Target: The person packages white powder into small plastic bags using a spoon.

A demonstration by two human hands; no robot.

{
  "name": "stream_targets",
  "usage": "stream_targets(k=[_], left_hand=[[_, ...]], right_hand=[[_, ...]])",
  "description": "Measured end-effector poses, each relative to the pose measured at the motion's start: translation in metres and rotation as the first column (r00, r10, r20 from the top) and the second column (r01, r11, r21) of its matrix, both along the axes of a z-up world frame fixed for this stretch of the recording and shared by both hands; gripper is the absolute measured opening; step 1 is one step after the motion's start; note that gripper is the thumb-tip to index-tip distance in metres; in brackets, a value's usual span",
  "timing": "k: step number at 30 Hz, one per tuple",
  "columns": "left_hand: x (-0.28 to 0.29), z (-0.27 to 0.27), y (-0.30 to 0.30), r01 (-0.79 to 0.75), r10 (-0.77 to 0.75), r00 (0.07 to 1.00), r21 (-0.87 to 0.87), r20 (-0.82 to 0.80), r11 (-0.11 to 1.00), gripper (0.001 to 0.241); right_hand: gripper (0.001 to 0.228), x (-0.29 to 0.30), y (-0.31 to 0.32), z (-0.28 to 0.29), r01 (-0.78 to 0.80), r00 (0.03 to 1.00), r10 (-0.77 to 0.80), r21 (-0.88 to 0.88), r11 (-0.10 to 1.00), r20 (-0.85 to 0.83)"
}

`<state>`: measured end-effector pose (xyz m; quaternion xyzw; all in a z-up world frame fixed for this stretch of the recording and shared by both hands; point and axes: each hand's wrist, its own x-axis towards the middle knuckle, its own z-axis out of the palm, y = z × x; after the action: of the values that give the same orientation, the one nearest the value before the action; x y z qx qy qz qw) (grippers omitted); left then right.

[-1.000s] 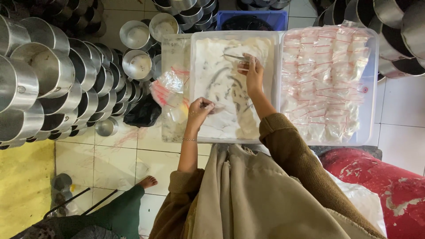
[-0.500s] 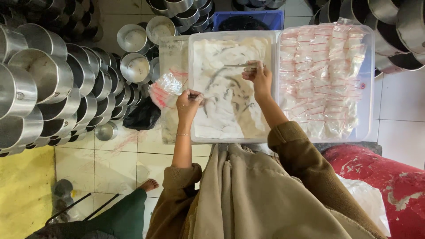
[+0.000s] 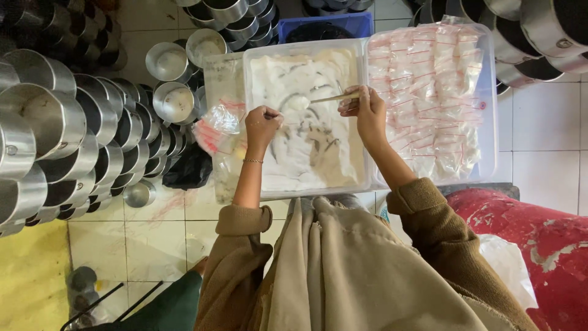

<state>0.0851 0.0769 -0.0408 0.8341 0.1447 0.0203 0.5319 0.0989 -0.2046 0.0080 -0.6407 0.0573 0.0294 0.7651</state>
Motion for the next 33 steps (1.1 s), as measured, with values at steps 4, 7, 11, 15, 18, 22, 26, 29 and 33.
stream_targets(k=[4,7,11,15,18,22,26,29,33], left_hand=[[0.008,0.009,-0.008,0.055,-0.056,0.998,-0.033,-0.030,0.998,0.012],[0.014,0.004,-0.011,0.084,-0.087,0.996,-0.103,-0.029,0.991,0.013],[0.021,-0.003,-0.012,0.119,-0.125,0.990,-0.097,-0.060,0.988,0.012],[0.028,-0.016,-0.008,0.127,-0.147,0.983,-0.173,-0.113,0.977,0.010],[0.031,-0.029,-0.002,0.124,-0.151,0.980,-0.198,-0.130,0.972,0.010],[0.033,-0.024,-0.004,0.110,-0.153,0.975,-0.250,-0.160,0.962,0.014],[0.034,-0.022,-0.008,0.070,-0.111,0.986,-0.297,-0.125,0.952,0.014],[0.033,-0.023,-0.008,0.067,-0.093,0.993,-0.329,-0.066,0.942,0.013],[0.039,-0.040,-0.005,0.014,-0.034,0.997,-0.275,-0.069,0.961,0.012]], right_hand=[[0.039,-0.012,-0.003,0.013,-0.053,0.996,0.056,-0.039,0.998,0.074],[0.038,-0.017,0.000,0.023,-0.055,0.996,0.064,-0.127,0.990,0.067],[0.038,-0.021,0.009,0.036,-0.069,0.994,0.088,-0.245,0.967,0.064],[0.036,-0.021,0.017,0.047,-0.087,0.988,0.122,-0.319,0.944,0.091],[0.034,-0.018,0.021,0.051,-0.093,0.983,0.144,-0.363,0.927,0.114],[0.032,-0.022,0.026,0.054,-0.126,0.967,0.204,-0.409,0.904,0.151],[0.021,-0.027,0.026,0.059,-0.133,0.752,0.560,-0.753,0.644,0.347],[0.024,-0.031,0.026,0.067,0.030,0.522,0.750,-0.888,0.459,0.405],[0.019,-0.032,0.017,0.073,0.159,0.357,0.809,-0.884,0.440,0.467]])
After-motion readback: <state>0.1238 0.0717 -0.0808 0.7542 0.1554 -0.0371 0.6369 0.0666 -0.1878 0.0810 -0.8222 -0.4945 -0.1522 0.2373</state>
